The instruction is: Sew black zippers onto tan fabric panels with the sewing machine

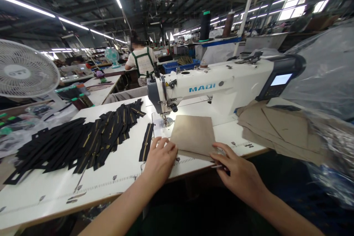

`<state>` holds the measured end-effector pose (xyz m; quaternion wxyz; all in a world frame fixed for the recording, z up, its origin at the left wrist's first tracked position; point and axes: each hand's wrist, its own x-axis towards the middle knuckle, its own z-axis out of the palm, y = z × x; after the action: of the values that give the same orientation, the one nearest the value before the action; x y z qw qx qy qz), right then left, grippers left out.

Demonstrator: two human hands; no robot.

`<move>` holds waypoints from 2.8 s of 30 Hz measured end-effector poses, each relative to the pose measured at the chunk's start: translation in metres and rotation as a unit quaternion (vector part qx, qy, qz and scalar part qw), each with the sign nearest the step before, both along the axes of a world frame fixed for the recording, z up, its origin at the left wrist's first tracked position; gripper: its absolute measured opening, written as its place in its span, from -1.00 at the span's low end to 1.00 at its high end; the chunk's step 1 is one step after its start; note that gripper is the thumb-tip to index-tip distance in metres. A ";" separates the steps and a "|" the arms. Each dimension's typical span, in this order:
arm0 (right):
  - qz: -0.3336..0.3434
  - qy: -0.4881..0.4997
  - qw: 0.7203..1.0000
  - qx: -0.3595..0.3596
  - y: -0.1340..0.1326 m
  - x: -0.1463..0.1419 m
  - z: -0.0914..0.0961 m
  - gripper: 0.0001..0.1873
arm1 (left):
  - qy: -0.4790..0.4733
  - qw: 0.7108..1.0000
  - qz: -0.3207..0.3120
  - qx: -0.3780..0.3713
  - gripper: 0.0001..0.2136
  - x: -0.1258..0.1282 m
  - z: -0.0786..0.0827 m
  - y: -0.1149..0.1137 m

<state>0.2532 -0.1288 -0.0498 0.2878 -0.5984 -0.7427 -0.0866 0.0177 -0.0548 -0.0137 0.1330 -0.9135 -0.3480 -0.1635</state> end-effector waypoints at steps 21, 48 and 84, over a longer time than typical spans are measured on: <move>0.202 0.054 0.977 0.036 0.026 -0.009 0.017 -0.71 | 0.082 0.963 0.083 -0.242 0.14 0.047 0.006 0.027; 0.283 -0.046 0.950 -0.127 0.111 -0.032 0.013 -0.61 | 0.032 0.982 -0.045 -0.181 -0.14 -0.100 -0.010 -0.032; 0.308 -0.011 0.944 -0.119 0.113 -0.033 0.012 -0.52 | -0.075 0.995 -0.058 -0.011 -0.75 -0.001 -0.019 0.050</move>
<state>0.2204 -0.0161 -0.0383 0.2188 -0.3698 -0.8986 0.0889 0.0172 -0.0052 -0.0325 0.0862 -0.9187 -0.3051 -0.2354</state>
